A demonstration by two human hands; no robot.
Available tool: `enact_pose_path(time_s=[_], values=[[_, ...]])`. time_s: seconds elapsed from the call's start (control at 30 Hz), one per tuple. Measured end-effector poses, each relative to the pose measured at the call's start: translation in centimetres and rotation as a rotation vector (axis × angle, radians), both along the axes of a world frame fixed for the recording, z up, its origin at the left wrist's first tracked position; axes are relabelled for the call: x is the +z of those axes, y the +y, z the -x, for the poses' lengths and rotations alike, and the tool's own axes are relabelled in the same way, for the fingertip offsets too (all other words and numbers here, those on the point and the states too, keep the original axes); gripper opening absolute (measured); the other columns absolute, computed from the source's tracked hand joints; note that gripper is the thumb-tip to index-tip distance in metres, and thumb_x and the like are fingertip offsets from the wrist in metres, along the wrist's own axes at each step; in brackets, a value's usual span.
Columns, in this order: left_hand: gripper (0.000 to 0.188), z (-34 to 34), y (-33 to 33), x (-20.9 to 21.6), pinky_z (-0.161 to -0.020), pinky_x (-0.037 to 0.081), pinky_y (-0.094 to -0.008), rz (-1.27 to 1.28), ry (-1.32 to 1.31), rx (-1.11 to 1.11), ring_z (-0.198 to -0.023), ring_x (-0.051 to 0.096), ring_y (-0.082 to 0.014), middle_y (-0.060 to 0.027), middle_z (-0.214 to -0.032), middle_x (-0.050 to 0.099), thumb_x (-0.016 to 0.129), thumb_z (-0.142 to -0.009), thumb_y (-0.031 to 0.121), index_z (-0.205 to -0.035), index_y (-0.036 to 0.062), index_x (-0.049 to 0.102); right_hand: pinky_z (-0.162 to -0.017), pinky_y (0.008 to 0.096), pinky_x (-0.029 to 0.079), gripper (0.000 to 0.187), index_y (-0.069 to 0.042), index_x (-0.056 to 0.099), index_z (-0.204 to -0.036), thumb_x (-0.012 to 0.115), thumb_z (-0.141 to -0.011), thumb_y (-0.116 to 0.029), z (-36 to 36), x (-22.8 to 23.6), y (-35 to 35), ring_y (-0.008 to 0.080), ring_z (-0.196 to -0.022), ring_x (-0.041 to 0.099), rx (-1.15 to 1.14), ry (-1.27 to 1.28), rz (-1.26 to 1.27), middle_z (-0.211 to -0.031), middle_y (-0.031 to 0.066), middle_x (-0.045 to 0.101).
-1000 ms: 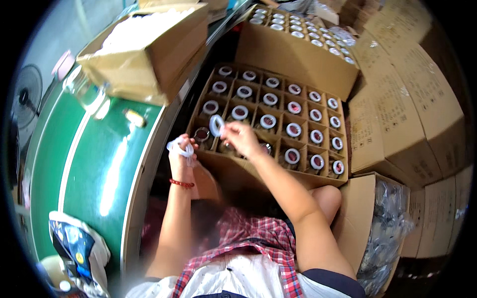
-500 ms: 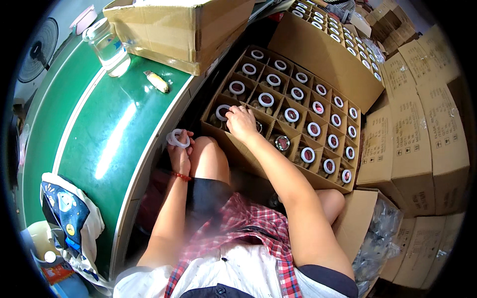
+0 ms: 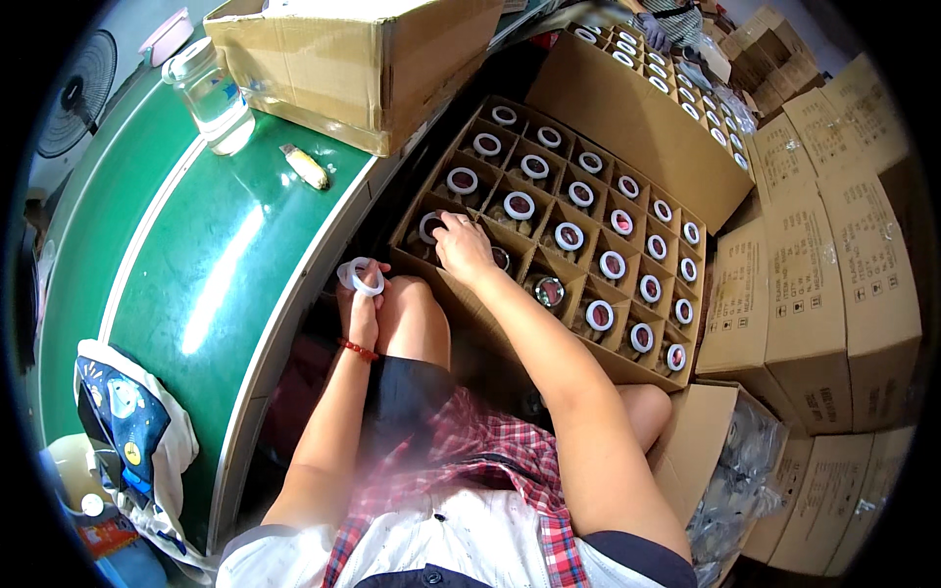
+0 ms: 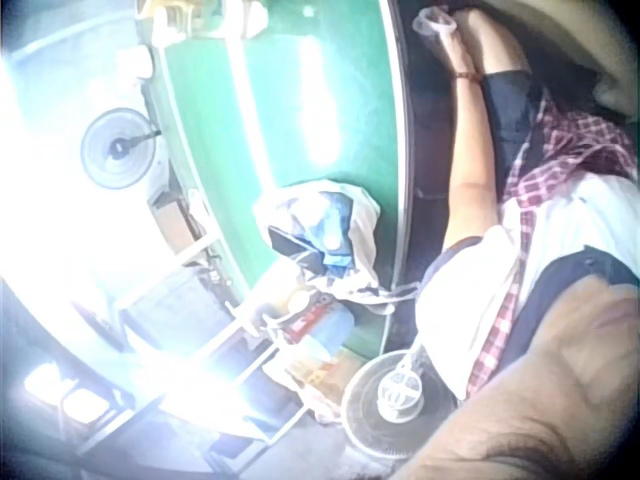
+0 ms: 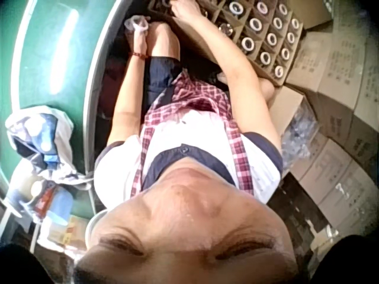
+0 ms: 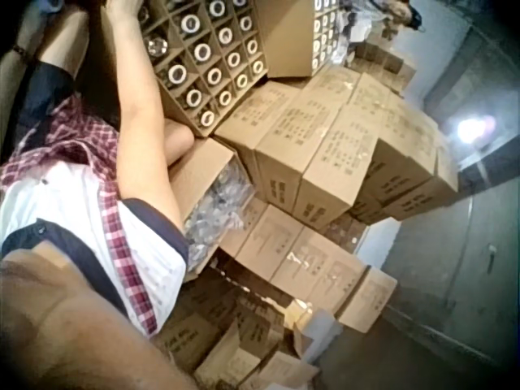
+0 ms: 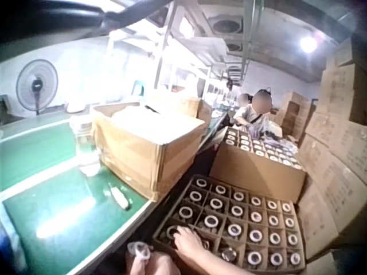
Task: The person sits on the floor and places white plastic rings onto the tops of small jars arranged in a cardboard box. The person repeatedly picks up rings from a plastic bag and places them on the jars one by one.
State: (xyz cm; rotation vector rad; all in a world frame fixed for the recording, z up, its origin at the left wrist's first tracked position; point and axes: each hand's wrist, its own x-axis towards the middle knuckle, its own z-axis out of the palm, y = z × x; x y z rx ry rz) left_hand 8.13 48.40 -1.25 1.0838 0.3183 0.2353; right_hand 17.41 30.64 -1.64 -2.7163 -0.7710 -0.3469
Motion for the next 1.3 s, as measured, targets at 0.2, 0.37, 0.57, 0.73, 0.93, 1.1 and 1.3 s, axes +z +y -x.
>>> enact_pose_path(time_s=[0.2,0.37,0.57,0.73,0.93,1.1,1.3], values=[[0.018,0.1,1.0,-0.9,-0.044,0.032,-0.0175,-0.048,0.033,-0.079,-0.048,0.044,-0.0031,-0.0018,-0.065,0.058,0.061,-0.087,0.020,-0.088,0.0016,0.063,-0.095,0.0438,0.038,0.020,-0.007,0.064,-0.092,0.060,-0.075,-0.018,-0.4,1.5,0.3,0.0316,-0.114,0.046,0.060,0.102,0.235,-0.113,0.0140,0.055],[0.022,-2.2,-0.7,-0.5,-0.060,0.041,-0.0200,-0.074,-0.065,-0.229,-0.067,0.051,-0.0056,0.0015,-0.078,0.058,0.063,-0.085,0.020,-0.098,0.0017,0.062,-0.091,0.0440,0.039,0.019,-0.008,0.065,-0.092,0.059,-0.076,-0.018,-0.6,2.9,-0.3,0.0332,-0.110,0.048,0.202,0.120,0.362,-0.110,0.0142,0.056],[0.012,-7.6,-2.0,-1.8,-0.056,0.041,-0.0248,-0.400,-0.107,-0.445,-0.063,0.050,-0.0097,-0.0016,-0.073,0.058,0.063,-0.081,0.012,-0.088,0.0019,0.060,-0.095,0.0417,0.036,0.028,0.001,0.064,-0.099,0.051,-0.084,-0.018,-1.1,0.2,0.5,0.0308,-0.113,0.046,0.121,0.061,0.161,-0.122,0.0167,0.053],[0.024,-8.8,-2.3,-2.2,-0.060,0.046,-0.0368,-0.747,-0.072,-0.292,-0.067,0.061,-0.0271,-0.0179,-0.073,0.062,0.065,-0.076,0.022,-0.081,-0.0001,0.059,-0.092,0.0398,0.043,0.020,-0.001,0.066,-0.090,0.055,-0.077,-0.012,-1.6,0.5,-0.9,0.0332,-0.109,0.048,0.156,0.185,-0.031,-0.111,0.0159,0.055],[0.026,-9.9,-3.1,-0.5,-0.067,0.048,-0.0440,-0.936,0.084,-0.289,-0.080,0.061,-0.0405,-0.0241,-0.082,0.063,0.064,-0.072,0.020,-0.083,-0.0020,0.058,-0.092,0.0396,0.044,0.018,-0.001,0.065,-0.090,0.057,-0.074,-0.008,-1.2,-0.7,-0.9,0.0324,-0.111,0.048,0.097,0.142,-0.147,-0.114,0.0149,0.055],[0.029,-12.8,-2.3,-1.8,-0.074,0.050,-0.0471,-1.263,0.109,-0.493,-0.087,0.061,-0.0406,-0.0256,-0.090,0.063,0.062,-0.073,0.020,-0.091,-0.0012,0.061,-0.092,0.0396,0.045,0.016,-0.004,0.066,-0.087,0.056,-0.076,-0.008,-1.1,-2.5,-0.6,0.0314,-0.112,0.049,0.061,0.022,-0.165,-0.115,0.0139,0.054],[0.033,-12.1,-1.9,1.2,-0.080,0.050,-0.0419,-1.283,0.343,-0.576,-0.092,0.062,-0.0375,-0.0240,-0.098,0.064,0.068,-0.071,0.026,-0.092,0.0005,0.067,-0.089,0.0394,0.045,0.014,-0.004,0.062,-0.087,0.058,-0.074,-0.006,1.0,-1.7,-0.7,0.0311,-0.103,0.053,0.015,-0.087,-0.210,-0.104,0.0130,0.056]])
